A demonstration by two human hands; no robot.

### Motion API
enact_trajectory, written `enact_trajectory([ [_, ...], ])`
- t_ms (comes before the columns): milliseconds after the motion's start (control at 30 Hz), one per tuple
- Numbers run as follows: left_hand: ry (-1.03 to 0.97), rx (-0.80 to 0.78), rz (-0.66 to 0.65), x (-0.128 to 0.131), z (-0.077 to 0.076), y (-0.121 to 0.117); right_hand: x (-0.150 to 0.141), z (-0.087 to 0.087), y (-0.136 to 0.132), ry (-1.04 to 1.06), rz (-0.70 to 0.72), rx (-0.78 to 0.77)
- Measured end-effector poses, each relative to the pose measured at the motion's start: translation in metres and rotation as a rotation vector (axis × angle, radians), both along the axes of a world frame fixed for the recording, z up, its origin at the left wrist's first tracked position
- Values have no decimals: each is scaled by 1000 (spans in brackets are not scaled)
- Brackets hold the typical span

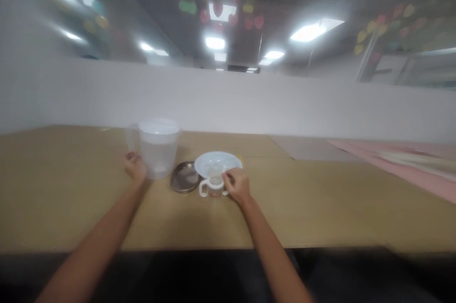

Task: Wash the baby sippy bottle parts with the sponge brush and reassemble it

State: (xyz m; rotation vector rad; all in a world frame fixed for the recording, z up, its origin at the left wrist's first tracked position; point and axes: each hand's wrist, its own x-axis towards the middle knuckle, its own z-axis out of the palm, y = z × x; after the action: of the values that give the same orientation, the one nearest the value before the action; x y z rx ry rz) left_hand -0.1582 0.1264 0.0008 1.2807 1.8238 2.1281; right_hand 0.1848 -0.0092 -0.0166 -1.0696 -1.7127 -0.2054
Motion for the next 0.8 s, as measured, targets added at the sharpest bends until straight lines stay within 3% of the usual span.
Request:
enact_trajectory([
  [100,-46,141,26,1,6,-3,0,-1,2,9,15,31],
  [233,56,260,-19,6,12,-11,-1,0,2,-4,9,62],
  [500,351,327,-127,22,18,-23,-3,2,1,-12,2,46],
  [800,433,366,-158,23,18,-24,-3,3,1,-22,-14,61],
])
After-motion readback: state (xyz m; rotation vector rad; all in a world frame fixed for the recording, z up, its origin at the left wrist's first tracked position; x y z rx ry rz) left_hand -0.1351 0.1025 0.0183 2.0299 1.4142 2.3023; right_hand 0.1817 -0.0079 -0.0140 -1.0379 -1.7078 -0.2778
